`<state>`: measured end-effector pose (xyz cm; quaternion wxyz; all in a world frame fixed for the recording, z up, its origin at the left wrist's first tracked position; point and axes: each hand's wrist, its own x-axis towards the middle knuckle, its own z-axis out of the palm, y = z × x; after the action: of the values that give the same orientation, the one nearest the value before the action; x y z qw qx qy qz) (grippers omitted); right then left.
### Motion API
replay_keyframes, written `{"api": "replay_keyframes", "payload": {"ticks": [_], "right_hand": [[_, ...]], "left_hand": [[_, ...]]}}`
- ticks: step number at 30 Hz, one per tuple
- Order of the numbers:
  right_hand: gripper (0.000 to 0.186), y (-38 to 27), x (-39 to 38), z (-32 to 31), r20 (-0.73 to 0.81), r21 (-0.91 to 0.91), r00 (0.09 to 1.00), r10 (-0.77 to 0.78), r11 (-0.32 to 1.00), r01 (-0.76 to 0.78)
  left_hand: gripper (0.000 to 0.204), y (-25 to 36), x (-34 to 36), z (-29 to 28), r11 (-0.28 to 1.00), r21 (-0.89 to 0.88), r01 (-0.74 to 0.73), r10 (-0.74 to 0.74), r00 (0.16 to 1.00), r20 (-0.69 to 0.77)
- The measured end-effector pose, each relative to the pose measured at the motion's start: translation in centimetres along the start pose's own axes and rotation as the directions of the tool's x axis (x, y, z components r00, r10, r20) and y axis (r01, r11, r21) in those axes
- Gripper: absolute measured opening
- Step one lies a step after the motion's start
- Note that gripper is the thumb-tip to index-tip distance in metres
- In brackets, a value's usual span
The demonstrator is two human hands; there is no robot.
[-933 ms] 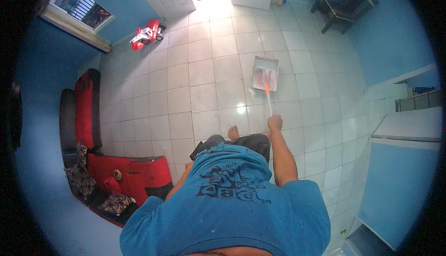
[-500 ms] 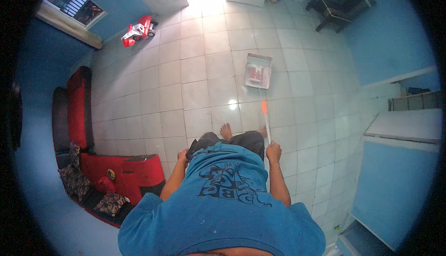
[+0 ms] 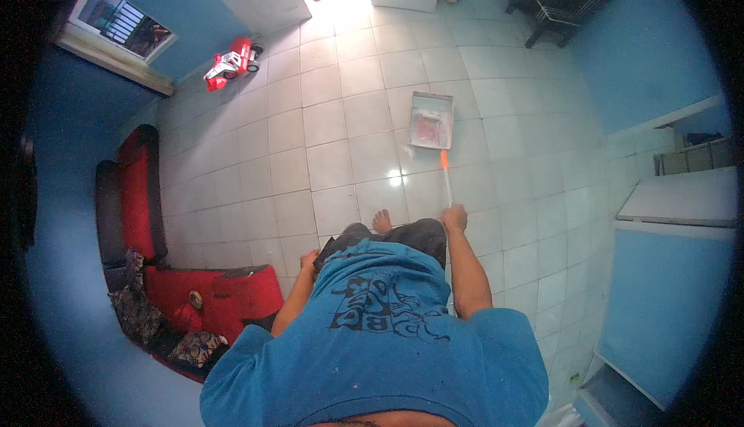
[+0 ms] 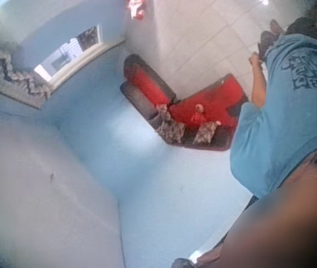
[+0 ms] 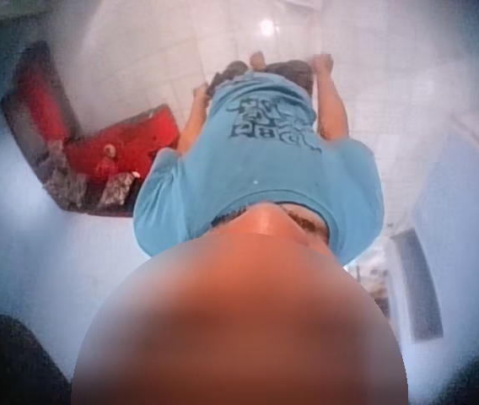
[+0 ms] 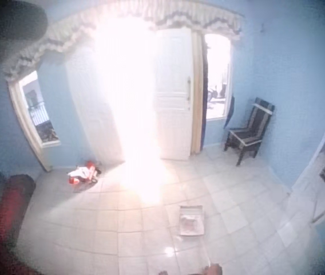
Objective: The person uses a long-handled paint roller to apply white paint to the ceiling of a room. They repeatedly dip the roller into a paint tray on the floor and roll the paint onto the ceiling surface.
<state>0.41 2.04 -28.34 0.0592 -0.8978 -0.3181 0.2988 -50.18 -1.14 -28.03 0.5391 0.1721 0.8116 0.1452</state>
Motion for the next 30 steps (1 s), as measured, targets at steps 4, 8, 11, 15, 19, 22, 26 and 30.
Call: {"api": "replay_keyframes", "payload": {"ticks": [4,8,11,15,19,22,26,30], "right_hand": [[0.032,-1.8,2.5,-1.0,-0.063,0.139,0.998,0.006,0.990,0.003],[0.035,-1.1,1.1,-3.2,-0.055,0.186,0.998,0.021,0.983,-0.010],[0.039,-1.0,-5.1,-5.9,0.001,0.061,1.000,0.011,0.998,-0.012],[0.040,3.4,-11.0,-4.6,-0.046,0.155,0.998,0.041,0.987,-0.033],[0.041,5.9,-14.3,-2.9,-0.053,0.178,0.993,0.106,0.979,-0.095],[0.041,6.5,-14.0,-1.8,-0.036,0.218,0.989,0.144,0.967,-0.133],[0.044,5.9,-11.0,-1.3,0.004,0.188,0.989,0.146,0.972,-0.144],[0.046,3.3,-7.2,-2.1,0.072,0.101,0.989,0.125,0.986,-0.132]], "left_hand": [[0.032,-3.1,0.5,-1.8,0.982,0.124,-0.143,0.137,0.989,0.060],[0.032,-5.2,0.5,-1.3,0.950,0.268,-0.161,0.150,0.987,0.060],[0.032,-7.6,4.0,-2.2,0.886,0.443,-0.134,0.133,0.991,0.034],[0.033,-7.0,4.4,-0.9,0.858,0.493,-0.143,0.116,0.990,0.086],[0.035,-4.0,4.7,-0.2,0.902,0.409,-0.141,0.101,0.988,0.119],[0.036,-0.5,4.1,0.5,0.984,0.169,-0.058,0.041,0.994,0.102],[0.038,4.7,1.4,0.9,0.991,-0.124,0.040,-0.032,0.997,0.066],[0.041,6.1,0.3,0.4,0.980,-0.200,0.014,-0.004,0.999,0.048]]}}
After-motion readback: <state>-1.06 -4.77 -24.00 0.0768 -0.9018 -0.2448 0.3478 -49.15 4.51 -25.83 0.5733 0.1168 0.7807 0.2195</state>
